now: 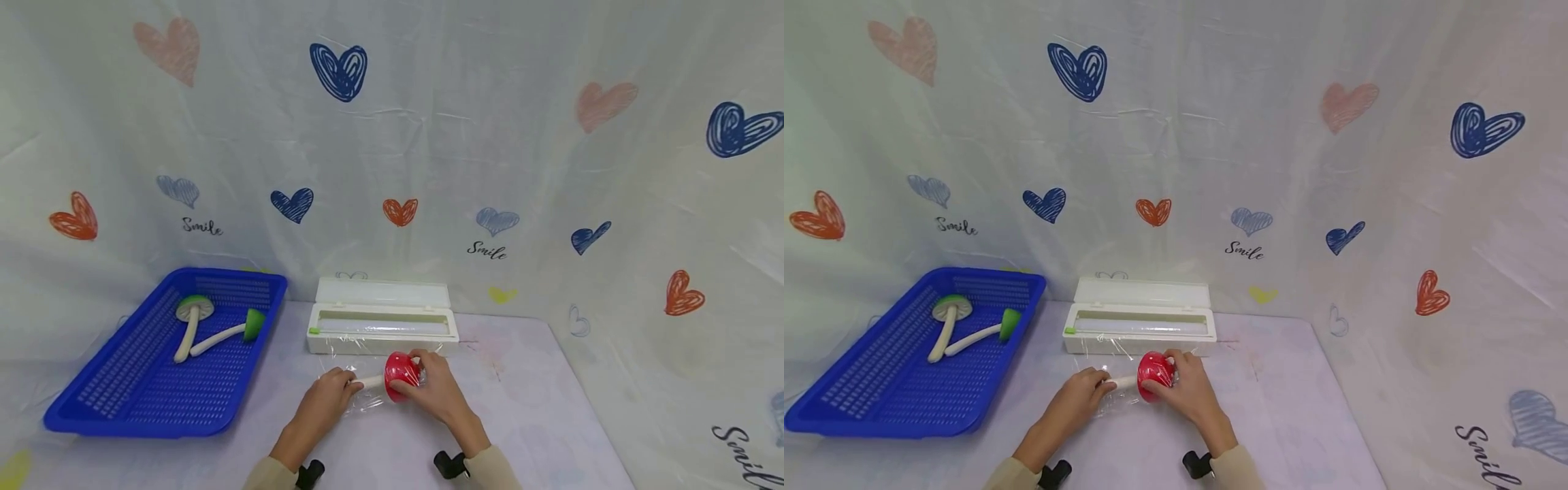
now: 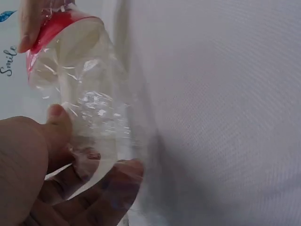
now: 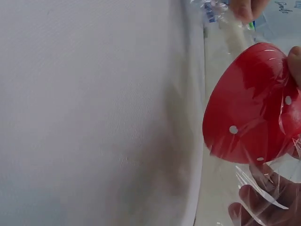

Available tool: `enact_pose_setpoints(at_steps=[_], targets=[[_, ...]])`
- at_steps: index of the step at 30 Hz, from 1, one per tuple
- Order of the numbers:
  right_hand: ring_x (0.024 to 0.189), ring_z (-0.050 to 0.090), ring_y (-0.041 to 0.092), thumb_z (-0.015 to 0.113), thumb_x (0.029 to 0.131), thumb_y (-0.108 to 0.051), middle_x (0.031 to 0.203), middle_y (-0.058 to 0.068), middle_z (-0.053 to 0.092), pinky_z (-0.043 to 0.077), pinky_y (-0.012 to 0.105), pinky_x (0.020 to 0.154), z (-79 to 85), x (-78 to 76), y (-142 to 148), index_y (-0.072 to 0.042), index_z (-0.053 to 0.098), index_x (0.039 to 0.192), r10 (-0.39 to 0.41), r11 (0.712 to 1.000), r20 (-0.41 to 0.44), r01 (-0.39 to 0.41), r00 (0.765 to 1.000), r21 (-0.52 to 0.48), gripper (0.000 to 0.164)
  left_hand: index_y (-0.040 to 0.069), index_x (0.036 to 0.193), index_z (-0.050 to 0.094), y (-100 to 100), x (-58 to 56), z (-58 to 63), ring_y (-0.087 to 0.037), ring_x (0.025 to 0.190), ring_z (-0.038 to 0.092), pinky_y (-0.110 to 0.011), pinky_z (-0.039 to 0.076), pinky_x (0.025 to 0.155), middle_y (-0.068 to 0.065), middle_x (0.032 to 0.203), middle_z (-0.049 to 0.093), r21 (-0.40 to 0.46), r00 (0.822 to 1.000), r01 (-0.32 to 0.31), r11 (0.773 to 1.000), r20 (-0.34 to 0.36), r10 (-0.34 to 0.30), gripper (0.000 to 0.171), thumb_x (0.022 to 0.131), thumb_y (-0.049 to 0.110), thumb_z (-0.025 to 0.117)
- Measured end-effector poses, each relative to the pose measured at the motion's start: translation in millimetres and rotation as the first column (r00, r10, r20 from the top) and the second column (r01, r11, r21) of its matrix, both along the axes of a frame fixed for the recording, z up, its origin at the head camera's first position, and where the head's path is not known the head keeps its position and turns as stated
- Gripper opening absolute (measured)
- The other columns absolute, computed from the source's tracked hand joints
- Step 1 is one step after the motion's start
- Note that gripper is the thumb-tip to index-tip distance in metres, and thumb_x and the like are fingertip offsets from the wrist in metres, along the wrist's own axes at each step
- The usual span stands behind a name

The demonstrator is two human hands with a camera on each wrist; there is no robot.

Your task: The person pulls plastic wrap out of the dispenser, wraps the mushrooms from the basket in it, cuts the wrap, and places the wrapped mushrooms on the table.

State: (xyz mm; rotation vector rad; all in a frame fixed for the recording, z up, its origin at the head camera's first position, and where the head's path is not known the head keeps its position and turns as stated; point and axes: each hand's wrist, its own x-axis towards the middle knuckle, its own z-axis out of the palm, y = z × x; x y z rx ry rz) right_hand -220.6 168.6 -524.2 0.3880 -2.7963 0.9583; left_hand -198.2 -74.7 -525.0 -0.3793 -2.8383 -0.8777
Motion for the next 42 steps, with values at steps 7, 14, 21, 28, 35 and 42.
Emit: enact_pose_setpoints(at_steps=[7, 14, 21, 28, 35, 42], targets=[[0.105, 0.059, 0.023, 0.083, 0.079, -0.058, 0.115, 0.008, 0.064, 0.061, 0.037, 0.079, -4.7, -7.4, -10.3, -0.014, 0.061, 0.131, 0.003, 0.984, -0.076, 0.01, 0.997, 0.177, 0.071, 0.002, 0.104, 0.078, -3.6, -5.1, -6.1, -0.01, 0.07, 0.059, -0.032, 0.053, 0.064, 0.0, 0.08, 0.074, 0.01, 0.994, -0.074, 0.997, 0.076, 0.073, 0.03, 0.092, 0.03, 0.077], [0.124, 0.048, 0.031, 0.085, 0.079, -0.047, 0.133, 0.013, 0.052, 0.06, 0.045, 0.085, -0.9, -6.6, -14.7, -0.014, 0.062, 0.131, -0.012, 0.992, -0.054, 0.019, 0.998, 0.128, 0.066, 0.004, 0.1, 0.072, -26.0, -14.5, -0.9, -0.028, 0.086, 0.065, -0.044, 0.053, 0.074, -0.01, 0.094, 0.07, 0.301, 0.936, -0.302, 0.904, -0.088, 0.342, 0.025, 0.088, 0.023, 0.083], [0.126, 0.049, 0.032, 0.083, 0.081, -0.043, 0.135, 0.016, 0.053, 0.062, 0.044, 0.083, 10.5, -9.7, -13.5, -0.009, 0.065, 0.124, 0.007, 0.99, -0.059, 0.002, 0.998, 0.143, 0.057, -0.003, 0.149, 0.037, -52.1, -48.2, -7.9, -0.048, 0.138, 0.038, -0.063, 0.033, 0.114, -0.032, 0.149, 0.039, 0.427, 0.951, -0.297, 0.854, 0.052, 0.305, 0.085, 0.085, 0.024, 0.085], [0.126, 0.052, 0.032, 0.079, 0.084, -0.038, 0.136, 0.014, 0.056, 0.061, 0.045, 0.085, 29.3, -20.0, -16.8, -0.008, 0.061, 0.132, 0.062, 0.982, -0.045, -0.053, 0.997, 0.182, 0.059, -0.002, 0.154, 0.036, -66.6, -75.8, -19.7, -0.053, 0.144, 0.033, -0.068, 0.027, 0.117, -0.036, 0.153, 0.038, 0.477, 0.991, -0.13, 0.869, 0.025, 0.135, 0.083, 0.089, 0.023, 0.081], [0.13, 0.052, 0.033, 0.076, 0.091, -0.039, 0.14, 0.015, 0.055, 0.056, 0.048, 0.1, 61.1, -36.9, -40.1, -0.009, 0.062, 0.134, 0.169, 0.975, -0.025, -0.163, 0.985, 0.148, 0.054, 0.003, 0.146, 0.047, -80.2, -82.9, -34.8, -0.042, 0.133, 0.05, -0.041, 0.049, 0.105, -0.029, 0.15, 0.044, 0.583, 0.997, -0.069, 0.81, 0.073, 0.032, 0.061, 0.094, 0.013, 0.076], [0.121, 0.062, 0.033, 0.071, 0.097, -0.028, 0.132, 0.017, 0.063, 0.055, 0.045, 0.102, 78.5, -64.7, -77.3, -0.002, 0.062, 0.135, 0.332, 0.943, 0.059, -0.331, 0.941, -0.026, 0.047, 0.002, 0.139, 0.05, -82.0, -93.0, -41.1, -0.014, 0.099, 0.061, -0.016, 0.05, 0.08, -0.026, 0.137, 0.055, 0.655, 0.996, -0.008, 0.756, 0.073, -0.053, 0.053, 0.093, 0.007, 0.076]])
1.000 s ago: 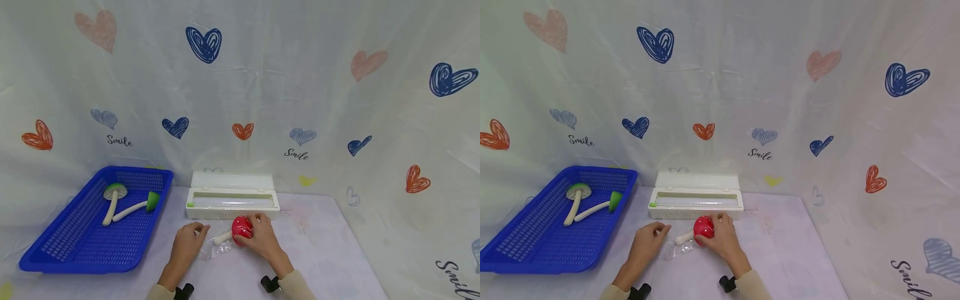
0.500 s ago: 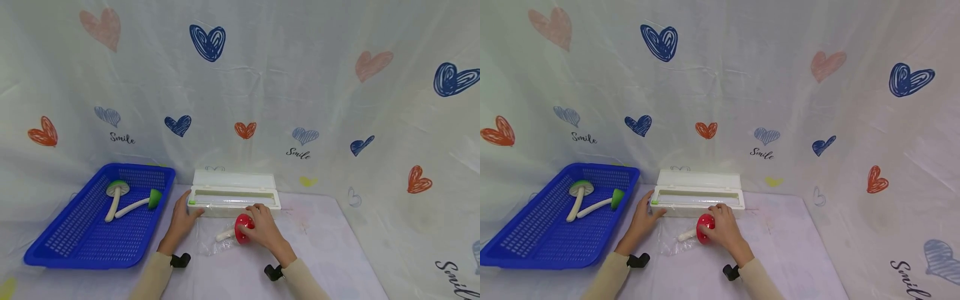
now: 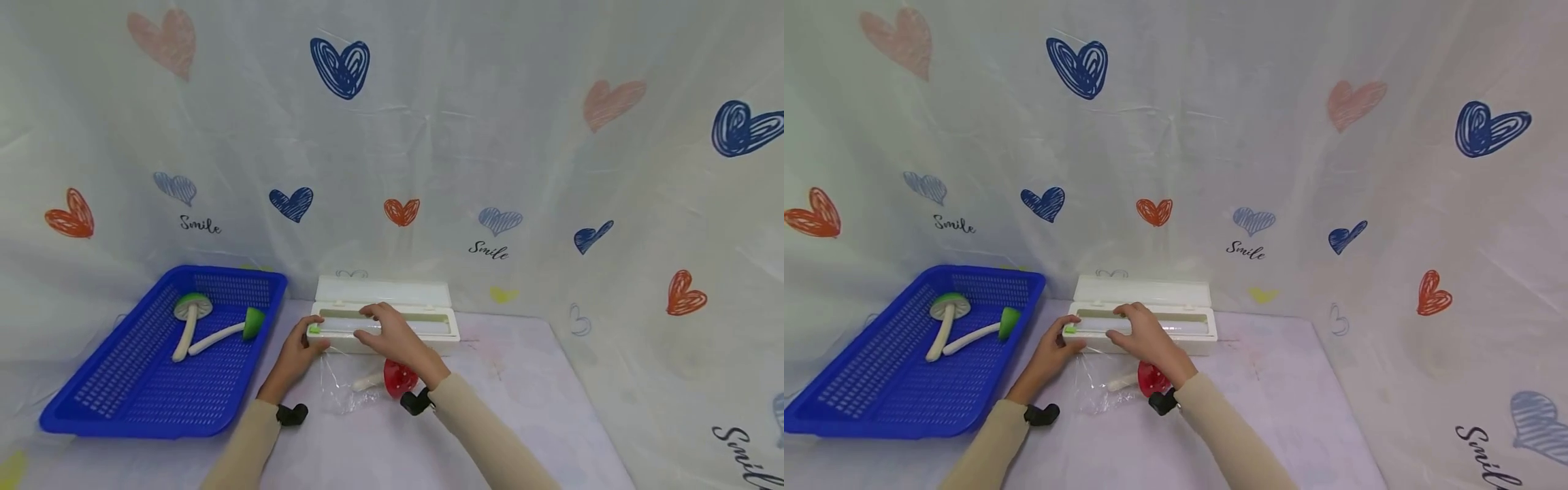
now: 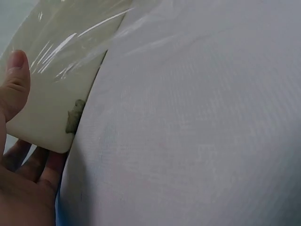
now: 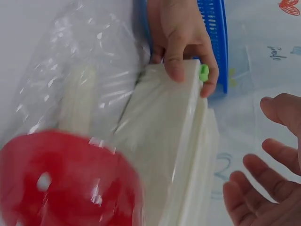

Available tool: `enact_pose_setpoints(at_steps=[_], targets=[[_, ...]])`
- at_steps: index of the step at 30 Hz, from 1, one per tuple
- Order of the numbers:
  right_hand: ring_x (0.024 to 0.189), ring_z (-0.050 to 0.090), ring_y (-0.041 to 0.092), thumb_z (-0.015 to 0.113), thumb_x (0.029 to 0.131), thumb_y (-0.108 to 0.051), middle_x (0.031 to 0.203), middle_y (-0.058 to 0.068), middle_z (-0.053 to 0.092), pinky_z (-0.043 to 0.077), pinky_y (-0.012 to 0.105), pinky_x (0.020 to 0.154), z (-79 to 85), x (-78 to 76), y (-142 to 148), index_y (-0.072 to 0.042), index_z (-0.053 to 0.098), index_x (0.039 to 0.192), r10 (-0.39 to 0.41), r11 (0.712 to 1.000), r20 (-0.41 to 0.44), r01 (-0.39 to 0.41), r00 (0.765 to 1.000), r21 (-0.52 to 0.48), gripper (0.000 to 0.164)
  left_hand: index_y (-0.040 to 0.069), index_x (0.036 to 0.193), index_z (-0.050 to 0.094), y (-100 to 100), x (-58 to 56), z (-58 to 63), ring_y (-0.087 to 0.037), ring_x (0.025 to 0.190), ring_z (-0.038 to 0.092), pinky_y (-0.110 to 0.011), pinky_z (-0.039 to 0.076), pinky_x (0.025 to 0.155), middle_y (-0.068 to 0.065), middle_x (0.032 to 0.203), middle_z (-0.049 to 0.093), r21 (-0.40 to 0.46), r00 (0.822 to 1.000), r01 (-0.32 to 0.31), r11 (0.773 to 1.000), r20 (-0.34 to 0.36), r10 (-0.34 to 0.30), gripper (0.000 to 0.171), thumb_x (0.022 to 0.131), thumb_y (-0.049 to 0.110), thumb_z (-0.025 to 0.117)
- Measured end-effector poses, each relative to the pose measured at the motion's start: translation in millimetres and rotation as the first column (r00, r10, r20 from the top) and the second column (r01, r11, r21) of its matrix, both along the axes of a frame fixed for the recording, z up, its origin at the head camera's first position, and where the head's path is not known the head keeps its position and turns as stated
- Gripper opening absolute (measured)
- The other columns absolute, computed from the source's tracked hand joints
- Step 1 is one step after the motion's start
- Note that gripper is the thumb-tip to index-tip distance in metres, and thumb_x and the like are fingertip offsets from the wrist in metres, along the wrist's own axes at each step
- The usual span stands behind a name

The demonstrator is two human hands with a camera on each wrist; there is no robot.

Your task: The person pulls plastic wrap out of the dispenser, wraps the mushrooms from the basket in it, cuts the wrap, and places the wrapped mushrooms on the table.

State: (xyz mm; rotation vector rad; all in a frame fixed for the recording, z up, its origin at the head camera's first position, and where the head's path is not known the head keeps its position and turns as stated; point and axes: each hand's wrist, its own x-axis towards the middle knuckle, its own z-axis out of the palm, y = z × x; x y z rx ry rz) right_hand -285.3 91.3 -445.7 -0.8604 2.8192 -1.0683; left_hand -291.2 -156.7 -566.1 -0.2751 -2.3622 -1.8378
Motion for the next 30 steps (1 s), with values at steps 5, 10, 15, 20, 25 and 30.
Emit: enact_pose_setpoints(at_steps=[5, 10, 15, 20, 25, 30], targets=[[0.106, 0.069, 0.03, 0.07, 0.097, -0.019, 0.12, 0.018, 0.071, 0.058, 0.037, 0.092, -11.1, -17.1, -31.8, 0.002, 0.067, 0.126, 0.09, 0.996, 0.009, -0.089, 0.996, -0.02, 0.036, -0.001, 0.136, 0.052, -2.7, -3.3, -6.3, -0.007, 0.096, 0.059, -0.017, 0.051, 0.079, -0.027, 0.139, 0.052, 0.015, 1.0, -0.001, 1.0, -0.003, 0.001, 0.052, 0.09, 0.0, 0.076], [0.098, 0.071, 0.026, 0.072, 0.096, -0.014, 0.113, 0.014, 0.074, 0.056, 0.023, 0.083, -23.0, -26.9, -55.2, 0.0, 0.072, 0.119, 0.102, 0.995, 0.005, -0.102, 0.995, 0.013, 0.027, -0.003, 0.135, 0.053, -3.5, -5.0, -10.0, -0.003, 0.096, 0.061, -0.018, 0.052, 0.079, -0.029, 0.144, 0.049, 0.049, 0.998, 0.042, 0.998, -0.053, -0.039, 0.05, 0.09, -0.002, 0.075], [0.096, 0.071, 0.022, 0.073, 0.095, -0.011, 0.112, 0.012, 0.074, 0.054, 0.019, 0.08, -34.3, -31.8, -72.7, -0.001, 0.074, 0.116, 0.087, 0.996, 0.025, -0.088, 0.996, 0.014, 0.024, -0.002, 0.14, 0.052, -1.0, -3.5, -7.0, -0.003, 0.104, 0.057, -0.016, 0.05, 0.085, -0.028, 0.149, 0.046, 0.022, 0.999, 0.022, 1.0, -0.023, -0.022, 0.054, 0.091, 0.001, 0.075], [0.09, 0.066, 0.014, 0.074, 0.094, -0.013, 0.108, 0.009, 0.073, 0.052, 0.016, 0.076, -37.0, -37.2, -85.9, -0.003, 0.076, 0.114, 0.076, 0.996, -0.003, -0.076, 0.997, 0.042, 0.023, -0.005, 0.14, 0.053, -0.7, -10.0, -4.2, -0.003, 0.101, 0.051, -0.018, 0.047, 0.08, -0.028, 0.141, 0.054, -0.049, 0.996, -0.012, 0.999, -0.084, 0.008, 0.053, 0.091, -0.006, 0.072], [0.083, 0.062, 0.01, 0.075, 0.093, -0.012, 0.102, 0.008, 0.073, 0.049, 0.015, 0.072, -42.4, -40.3, -90.2, -0.004, 0.077, 0.108, 0.068, 0.996, -0.026, -0.066, 0.997, 0.058, 0.017, -0.006, 0.133, 0.056, -4.5, -13.9, -0.7, -0.002, 0.088, 0.056, -0.021, 0.051, 0.07, -0.028, 0.13, 0.059, -0.051, 0.993, 0.05, 0.997, -0.1, -0.055, 0.048, 0.088, -0.008, 0.074], [0.084, 0.064, 0.012, 0.075, 0.093, -0.008, 0.099, 0.009, 0.073, 0.05, 0.014, 0.072, -44.8, -40.2, -90.0, -0.003, 0.078, 0.102, 0.076, 0.997, -0.05, -0.075, 0.996, 0.021, 0.011, -0.002, 0.132, 0.058, -7.8, -13.7, 3.7, -0.013, 0.097, 0.058, -0.023, 0.051, 0.075, -0.024, 0.13, 0.061, -0.075, 0.994, 0.065, 0.995, -0.083, -0.071, 0.046, 0.089, -0.002, 0.075]])
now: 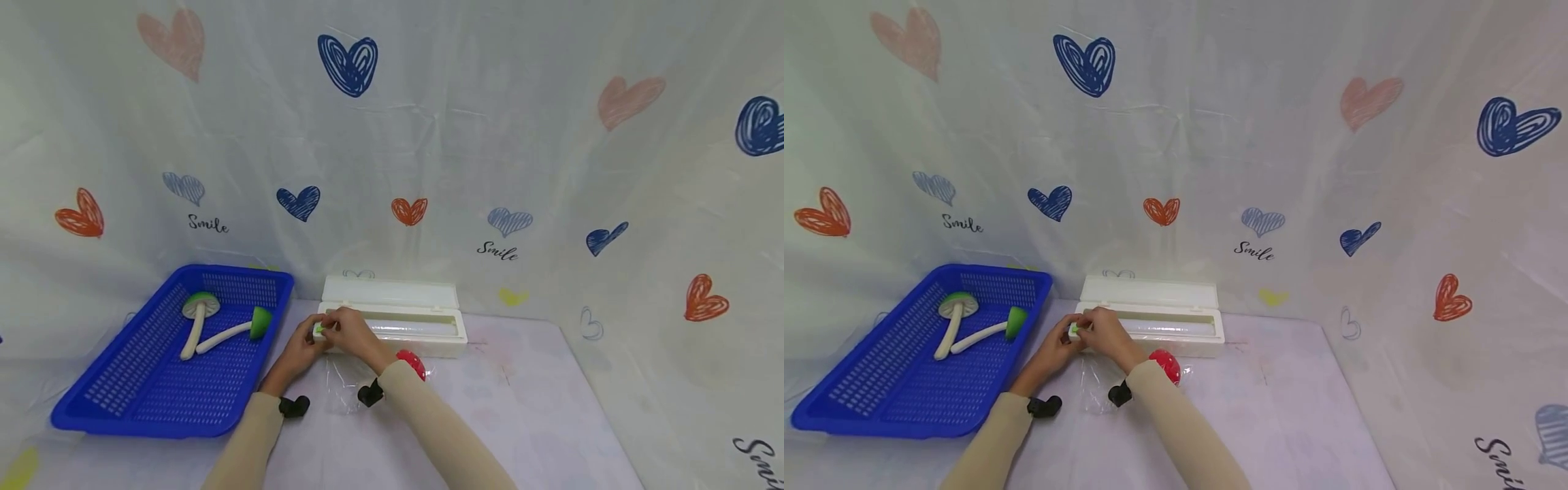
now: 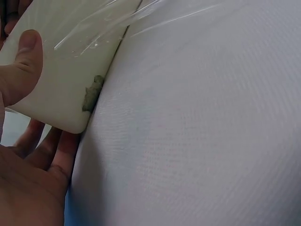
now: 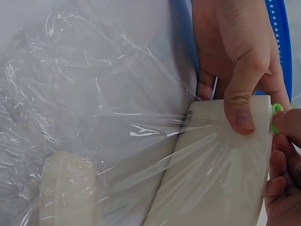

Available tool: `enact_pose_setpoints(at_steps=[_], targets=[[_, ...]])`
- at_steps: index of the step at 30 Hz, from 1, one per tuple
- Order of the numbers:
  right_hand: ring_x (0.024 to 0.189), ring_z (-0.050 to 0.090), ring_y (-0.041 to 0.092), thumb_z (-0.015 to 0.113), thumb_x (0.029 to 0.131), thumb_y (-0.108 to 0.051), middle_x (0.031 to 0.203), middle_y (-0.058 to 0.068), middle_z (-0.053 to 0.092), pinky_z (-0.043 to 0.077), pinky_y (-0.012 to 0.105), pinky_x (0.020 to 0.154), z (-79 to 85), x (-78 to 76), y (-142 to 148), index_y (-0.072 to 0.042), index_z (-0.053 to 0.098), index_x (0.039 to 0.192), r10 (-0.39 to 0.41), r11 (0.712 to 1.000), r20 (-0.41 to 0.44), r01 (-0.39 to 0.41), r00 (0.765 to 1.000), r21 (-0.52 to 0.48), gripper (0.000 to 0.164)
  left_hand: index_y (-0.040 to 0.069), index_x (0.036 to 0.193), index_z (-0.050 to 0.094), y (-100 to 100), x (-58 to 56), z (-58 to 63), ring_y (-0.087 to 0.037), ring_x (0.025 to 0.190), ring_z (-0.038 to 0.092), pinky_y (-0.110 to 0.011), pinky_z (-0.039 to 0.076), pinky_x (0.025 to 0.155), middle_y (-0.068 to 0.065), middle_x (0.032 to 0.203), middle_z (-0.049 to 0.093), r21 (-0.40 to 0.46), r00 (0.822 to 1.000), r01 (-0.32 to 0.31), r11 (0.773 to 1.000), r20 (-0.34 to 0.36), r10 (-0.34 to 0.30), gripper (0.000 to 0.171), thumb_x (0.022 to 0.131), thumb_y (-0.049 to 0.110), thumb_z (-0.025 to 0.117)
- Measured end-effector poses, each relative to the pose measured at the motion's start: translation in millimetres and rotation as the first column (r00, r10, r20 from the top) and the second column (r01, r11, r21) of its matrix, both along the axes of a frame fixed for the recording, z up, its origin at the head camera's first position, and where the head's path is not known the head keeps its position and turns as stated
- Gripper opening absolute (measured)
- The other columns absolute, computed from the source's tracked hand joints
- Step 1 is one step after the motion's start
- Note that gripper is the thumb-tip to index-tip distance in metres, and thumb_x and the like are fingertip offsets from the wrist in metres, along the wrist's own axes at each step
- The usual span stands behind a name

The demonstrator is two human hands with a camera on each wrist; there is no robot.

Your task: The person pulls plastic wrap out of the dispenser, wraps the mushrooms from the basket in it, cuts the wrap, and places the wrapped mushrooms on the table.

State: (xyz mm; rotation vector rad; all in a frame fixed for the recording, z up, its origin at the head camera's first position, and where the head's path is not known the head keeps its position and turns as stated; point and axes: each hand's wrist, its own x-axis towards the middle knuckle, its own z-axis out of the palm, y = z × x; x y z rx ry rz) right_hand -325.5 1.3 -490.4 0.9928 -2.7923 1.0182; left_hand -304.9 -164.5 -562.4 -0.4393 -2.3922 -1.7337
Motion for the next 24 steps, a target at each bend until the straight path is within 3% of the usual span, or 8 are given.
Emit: enact_pose_setpoints(at_steps=[6, 12, 16, 24], targets=[[0.083, 0.065, 0.012, 0.075, 0.091, -0.006, 0.096, 0.01, 0.074, 0.05, 0.013, 0.071, 2.7, -1.4, 3.7, -0.002, 0.079, 0.099, 0.021, 1.0, -0.026, -0.021, 0.999, -0.008, 0.01, 0.003, 0.13, 0.061, 0.2, 0.1, 2.2, -0.027, 0.112, 0.05, -0.029, 0.042, 0.084, -0.022, 0.131, 0.06, -0.09, 0.998, -0.062, 0.994, 0.028, 0.064, 0.043, 0.089, 0.005, 0.076], [0.085, 0.065, 0.013, 0.073, 0.093, -0.005, 0.099, 0.011, 0.076, 0.05, 0.013, 0.072, 6.4, -2.9, 7.1, -0.001, 0.078, 0.101, 0.044, 0.999, -0.019, -0.044, 0.999, 0.0, 0.011, 0.002, 0.128, 0.063, 1.5, 1.9, 1.7, -0.042, 0.134, 0.043, -0.039, 0.046, 0.095, -0.027, 0.143, 0.05, -0.113, 0.993, -0.094, 0.989, 0.061, 0.102, 0.038, 0.093, 0.009, 0.074], [0.084, 0.065, 0.012, 0.073, 0.092, -0.005, 0.098, 0.011, 0.076, 0.05, 0.012, 0.072, 5.9, -3.4, 9.9, -0.002, 0.079, 0.102, 0.035, 0.999, -0.022, -0.035, 0.999, 0.018, 0.012, 0.001, 0.13, 0.063, 1.7, 2.4, 2.0, -0.041, 0.133, 0.045, -0.039, 0.047, 0.096, -0.027, 0.143, 0.049, -0.093, 0.992, -0.087, 0.992, 0.083, 0.095, 0.04, 0.092, 0.006, 0.074], [0.082, 0.065, 0.01, 0.073, 0.091, -0.005, 0.098, 0.011, 0.077, 0.05, 0.012, 0.072, 7.7, -3.5, 16.5, 0.0, 0.079, 0.103, 0.045, 0.999, -0.016, -0.045, 0.999, 0.023, 0.014, 0.001, 0.127, 0.063, 1.9, 4.9, 4.3, -0.038, 0.126, 0.048, -0.026, 0.048, 0.089, -0.027, 0.14, 0.049, -0.038, 0.993, -0.072, 0.997, 0.096, 0.075, 0.039, 0.09, 0.004, 0.076]])
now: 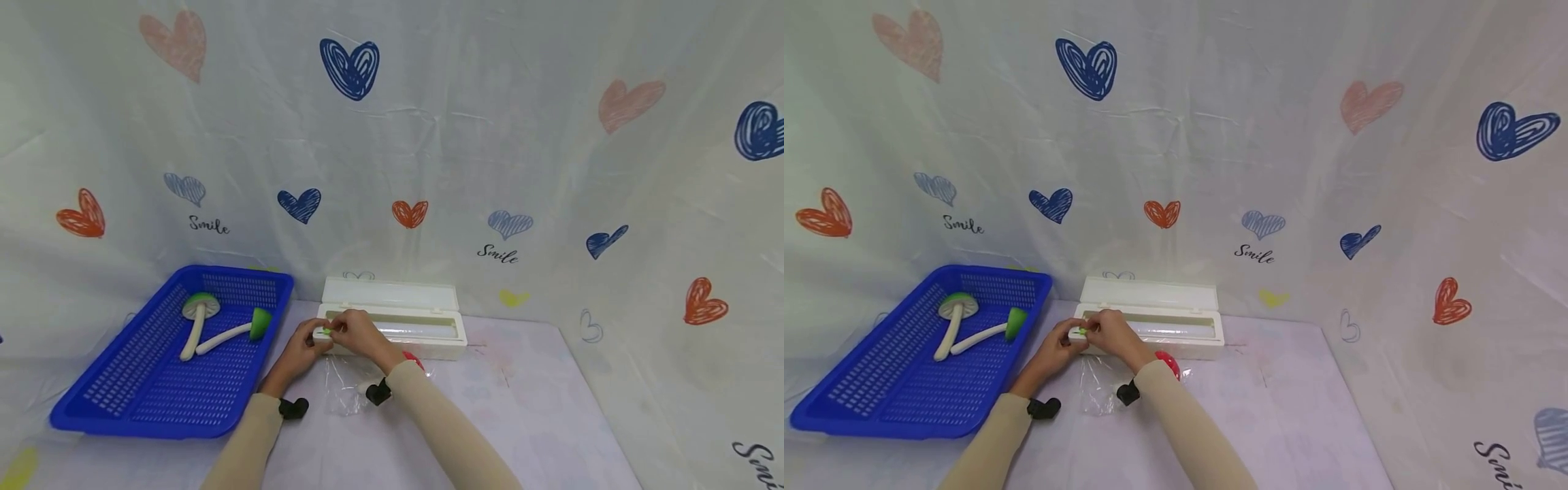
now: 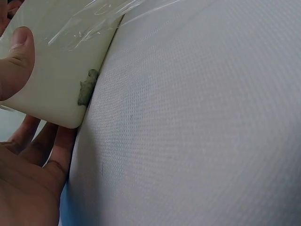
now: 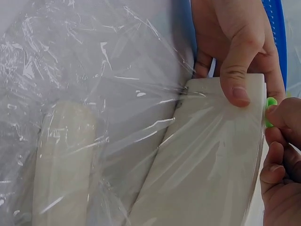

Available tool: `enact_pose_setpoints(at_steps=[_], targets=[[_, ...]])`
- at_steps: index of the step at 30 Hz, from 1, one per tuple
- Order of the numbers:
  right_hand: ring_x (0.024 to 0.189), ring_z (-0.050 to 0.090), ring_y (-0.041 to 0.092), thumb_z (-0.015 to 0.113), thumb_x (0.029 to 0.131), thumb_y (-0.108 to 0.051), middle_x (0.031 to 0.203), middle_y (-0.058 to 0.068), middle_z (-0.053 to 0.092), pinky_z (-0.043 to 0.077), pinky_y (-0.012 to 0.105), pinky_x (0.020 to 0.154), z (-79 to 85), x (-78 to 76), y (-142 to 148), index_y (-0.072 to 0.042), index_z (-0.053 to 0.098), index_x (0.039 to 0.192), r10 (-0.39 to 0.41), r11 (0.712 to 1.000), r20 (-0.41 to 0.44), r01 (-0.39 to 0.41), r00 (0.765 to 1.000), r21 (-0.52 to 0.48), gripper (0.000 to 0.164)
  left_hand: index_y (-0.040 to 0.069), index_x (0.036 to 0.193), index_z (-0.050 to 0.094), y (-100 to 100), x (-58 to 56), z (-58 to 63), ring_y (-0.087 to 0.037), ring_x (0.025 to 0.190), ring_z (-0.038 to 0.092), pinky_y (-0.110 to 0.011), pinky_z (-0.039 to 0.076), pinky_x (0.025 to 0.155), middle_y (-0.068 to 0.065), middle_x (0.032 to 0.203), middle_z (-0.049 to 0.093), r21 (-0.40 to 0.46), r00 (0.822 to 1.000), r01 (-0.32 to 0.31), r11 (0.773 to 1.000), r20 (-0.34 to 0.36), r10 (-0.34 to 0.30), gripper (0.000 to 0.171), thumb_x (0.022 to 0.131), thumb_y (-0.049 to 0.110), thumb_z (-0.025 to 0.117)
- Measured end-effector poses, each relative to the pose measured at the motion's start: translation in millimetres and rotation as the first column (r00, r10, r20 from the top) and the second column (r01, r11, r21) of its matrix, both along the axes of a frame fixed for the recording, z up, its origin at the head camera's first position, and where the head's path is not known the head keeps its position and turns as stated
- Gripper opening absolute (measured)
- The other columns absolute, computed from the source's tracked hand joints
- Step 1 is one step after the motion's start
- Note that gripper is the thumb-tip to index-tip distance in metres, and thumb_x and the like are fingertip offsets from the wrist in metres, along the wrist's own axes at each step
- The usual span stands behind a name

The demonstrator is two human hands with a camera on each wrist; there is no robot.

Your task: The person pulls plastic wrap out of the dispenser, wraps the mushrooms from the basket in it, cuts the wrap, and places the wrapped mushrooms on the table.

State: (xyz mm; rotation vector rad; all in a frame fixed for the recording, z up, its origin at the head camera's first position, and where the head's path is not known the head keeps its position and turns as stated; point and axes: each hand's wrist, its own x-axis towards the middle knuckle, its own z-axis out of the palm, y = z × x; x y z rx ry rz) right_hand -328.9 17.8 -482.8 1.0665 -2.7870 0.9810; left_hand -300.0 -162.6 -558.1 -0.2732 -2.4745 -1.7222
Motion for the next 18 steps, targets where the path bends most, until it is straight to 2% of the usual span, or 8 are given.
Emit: enact_pose_setpoints(at_steps=[6, 10, 18], targets=[[0.078, 0.061, 0.008, 0.073, 0.089, -0.004, 0.093, 0.009, 0.075, 0.049, 0.015, 0.068, 1.2, -1.7, 9.3, -0.002, 0.079, 0.099, -0.019, 1.0, 0.014, 0.019, 1.0, 0.013, 0.011, 0.003, 0.122, 0.063, -0.7, -1.4, 0.8, -0.036, 0.125, 0.049, -0.021, 0.049, 0.087, -0.024, 0.137, 0.049, 0.01, 1.0, 0.008, 1.0, 0.009, -0.008, 0.036, 0.089, 0.002, 0.077], [0.077, 0.059, 0.007, 0.073, 0.09, -0.005, 0.094, 0.009, 0.074, 0.049, 0.015, 0.067, 2.1, -3.9, 14.4, -0.001, 0.078, 0.1, -0.001, 1.0, 0.039, 0.001, 0.999, 0.013, 0.012, 0.006, 0.122, 0.064, -1.5, -2.5, 1.9, -0.034, 0.129, 0.049, -0.025, 0.049, 0.092, -0.021, 0.139, 0.05, -0.007, 0.999, -0.014, 1.0, 0.031, 0.014, 0.036, 0.089, 0.003, 0.078], [0.077, 0.058, 0.006, 0.073, 0.09, -0.006, 0.093, 0.009, 0.074, 0.049, 0.016, 0.067, 3.6, -3.7, 23.0, -0.001, 0.078, 0.101, 0.019, 1.0, 0.054, -0.02, 0.998, 0.018, 0.012, 0.005, 0.122, 0.064, 0.5, -4.2, -0.6, -0.035, 0.127, 0.048, -0.034, 0.046, 0.097, -0.022, 0.136, 0.053, -0.024, 1.0, 0.004, 1.0, 0.025, -0.004, 0.037, 0.089, 0.005, 0.079]])
